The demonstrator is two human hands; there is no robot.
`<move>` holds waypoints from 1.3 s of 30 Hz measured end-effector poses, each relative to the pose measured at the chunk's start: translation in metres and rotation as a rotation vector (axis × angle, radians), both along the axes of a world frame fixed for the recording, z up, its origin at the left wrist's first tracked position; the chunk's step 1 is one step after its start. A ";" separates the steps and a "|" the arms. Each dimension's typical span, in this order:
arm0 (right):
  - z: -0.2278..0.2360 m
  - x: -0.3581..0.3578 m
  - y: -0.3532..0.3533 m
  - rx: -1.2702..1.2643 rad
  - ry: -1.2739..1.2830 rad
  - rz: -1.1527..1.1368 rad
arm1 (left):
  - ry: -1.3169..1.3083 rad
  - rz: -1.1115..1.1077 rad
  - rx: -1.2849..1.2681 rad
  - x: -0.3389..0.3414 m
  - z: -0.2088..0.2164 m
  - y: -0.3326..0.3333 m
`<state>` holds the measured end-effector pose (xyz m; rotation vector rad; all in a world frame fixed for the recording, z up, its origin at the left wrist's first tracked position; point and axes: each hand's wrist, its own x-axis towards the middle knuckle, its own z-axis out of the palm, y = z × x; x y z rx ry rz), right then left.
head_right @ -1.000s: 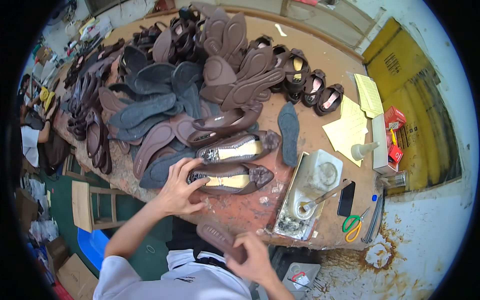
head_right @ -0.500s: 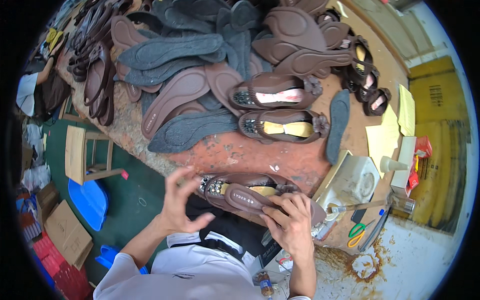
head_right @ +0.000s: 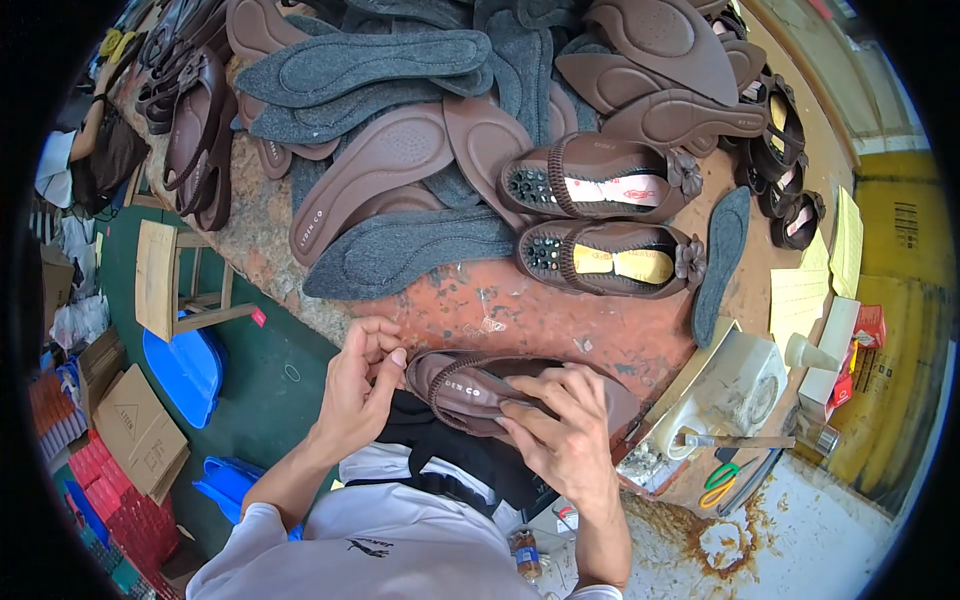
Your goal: The person assembles sandals by hand at a workbench. They pick up a sandal sole and a fabric insole, align them, and press the insole firmly into the sole. The person repeats this process for multiple pairs, stacking the finished sandals on the table.
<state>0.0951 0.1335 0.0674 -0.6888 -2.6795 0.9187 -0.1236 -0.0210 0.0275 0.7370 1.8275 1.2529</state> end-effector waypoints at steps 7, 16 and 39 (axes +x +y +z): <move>-0.001 -0.005 -0.003 0.019 -0.032 0.002 | -0.002 -0.038 -0.010 -0.002 0.002 0.001; -0.007 -0.010 -0.009 0.126 -0.121 0.054 | 0.190 -0.073 -0.033 0.009 -0.004 0.008; 0.022 -0.022 -0.012 0.022 -0.462 -0.404 | 0.886 -0.787 0.375 0.079 -0.019 0.006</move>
